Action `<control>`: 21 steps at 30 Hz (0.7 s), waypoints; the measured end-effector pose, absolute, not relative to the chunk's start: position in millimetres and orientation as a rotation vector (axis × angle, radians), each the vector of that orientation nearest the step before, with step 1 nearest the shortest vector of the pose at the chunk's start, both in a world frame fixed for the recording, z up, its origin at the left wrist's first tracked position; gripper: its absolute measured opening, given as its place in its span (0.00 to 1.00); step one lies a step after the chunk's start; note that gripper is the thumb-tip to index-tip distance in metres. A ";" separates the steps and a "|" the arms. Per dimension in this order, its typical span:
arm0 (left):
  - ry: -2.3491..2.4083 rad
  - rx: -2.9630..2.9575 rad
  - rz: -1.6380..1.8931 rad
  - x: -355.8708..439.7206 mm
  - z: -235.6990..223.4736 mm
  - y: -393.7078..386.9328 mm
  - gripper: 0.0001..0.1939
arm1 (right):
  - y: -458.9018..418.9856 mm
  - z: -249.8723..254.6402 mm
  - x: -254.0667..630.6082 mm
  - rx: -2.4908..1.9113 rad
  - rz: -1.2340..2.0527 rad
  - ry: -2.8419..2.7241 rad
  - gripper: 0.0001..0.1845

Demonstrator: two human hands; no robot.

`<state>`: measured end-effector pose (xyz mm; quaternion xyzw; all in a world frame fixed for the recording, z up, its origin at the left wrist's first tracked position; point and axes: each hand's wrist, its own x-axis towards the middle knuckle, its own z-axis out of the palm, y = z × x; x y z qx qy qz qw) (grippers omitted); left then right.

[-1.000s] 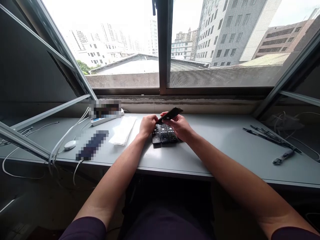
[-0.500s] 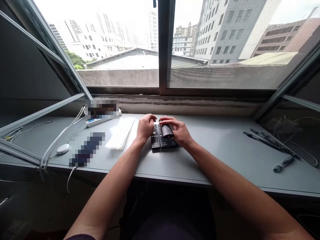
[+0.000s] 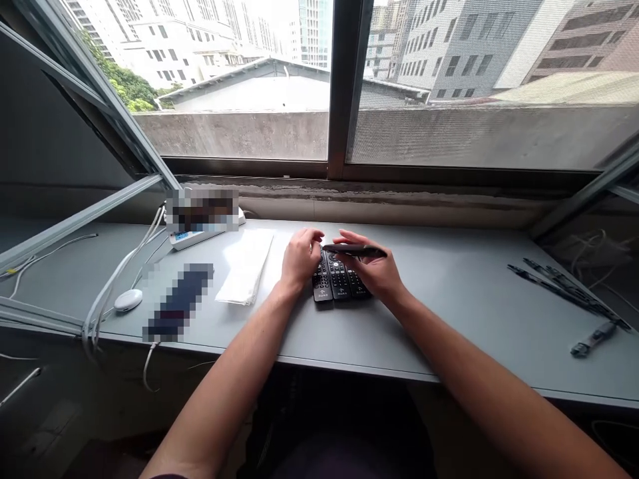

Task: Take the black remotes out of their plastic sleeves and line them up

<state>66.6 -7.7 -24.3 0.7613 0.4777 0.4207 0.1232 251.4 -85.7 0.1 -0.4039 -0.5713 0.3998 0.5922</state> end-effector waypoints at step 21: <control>1.352 2.160 1.254 68.2 -19.0 -16.5 0.14 | -86.9 19.2 251.7 -0.838 1.528 -0.865 0.14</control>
